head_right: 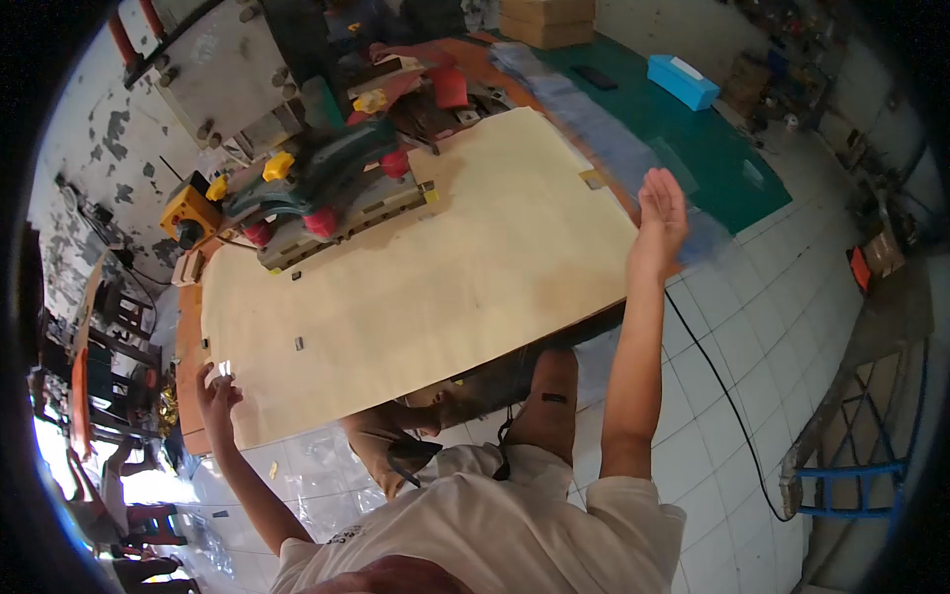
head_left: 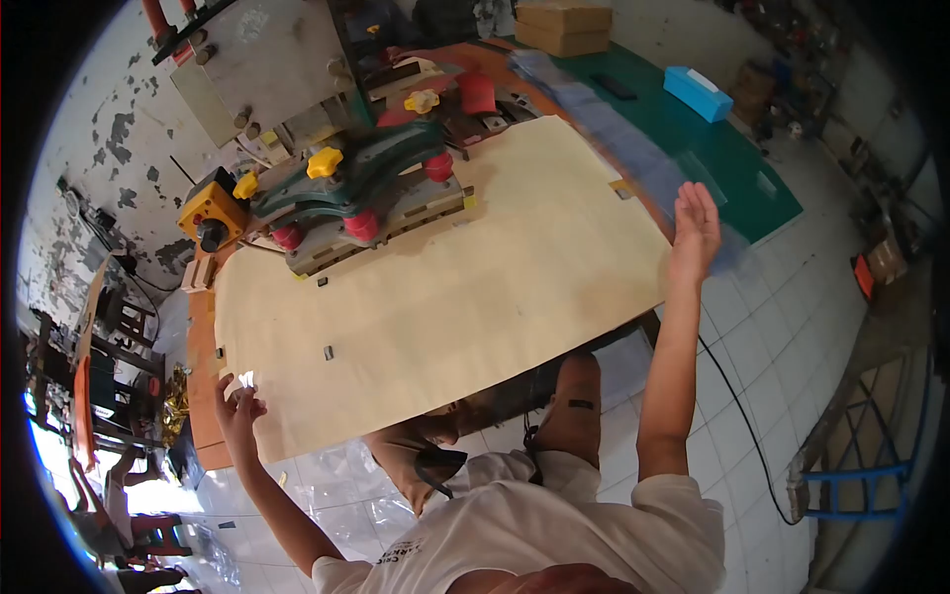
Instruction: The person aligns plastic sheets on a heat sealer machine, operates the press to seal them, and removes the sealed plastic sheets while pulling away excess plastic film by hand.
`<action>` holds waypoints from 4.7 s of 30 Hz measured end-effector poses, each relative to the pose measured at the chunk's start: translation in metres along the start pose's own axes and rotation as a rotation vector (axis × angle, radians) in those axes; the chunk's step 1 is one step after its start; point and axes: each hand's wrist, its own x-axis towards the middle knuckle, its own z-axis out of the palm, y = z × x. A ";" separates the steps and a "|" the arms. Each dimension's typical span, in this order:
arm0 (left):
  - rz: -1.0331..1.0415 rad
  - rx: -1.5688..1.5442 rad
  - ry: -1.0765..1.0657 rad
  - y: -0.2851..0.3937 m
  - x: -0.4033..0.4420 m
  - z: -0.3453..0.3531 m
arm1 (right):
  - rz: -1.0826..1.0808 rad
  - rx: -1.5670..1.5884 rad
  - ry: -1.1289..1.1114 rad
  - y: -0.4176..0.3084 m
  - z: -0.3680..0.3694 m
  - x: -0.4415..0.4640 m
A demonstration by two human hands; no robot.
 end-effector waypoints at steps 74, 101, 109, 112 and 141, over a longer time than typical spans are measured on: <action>-0.198 0.249 -0.037 -0.035 0.117 -0.038 | 0.015 -0.546 -0.292 0.096 -0.018 0.015; -0.295 -0.352 -0.589 -0.093 -0.123 -0.075 | 1.256 -0.367 -1.448 0.091 -0.075 -0.222; -1.092 -0.197 -0.596 -0.401 -0.206 -0.066 | 1.463 -1.113 -1.819 0.250 -0.129 -0.416; -1.099 0.045 -0.737 -0.441 -0.265 -0.033 | 1.613 -1.104 -1.806 0.247 -0.141 -0.437; -0.907 0.470 -0.841 -0.364 -0.240 0.023 | 0.901 -0.413 -1.352 0.131 -0.122 -0.388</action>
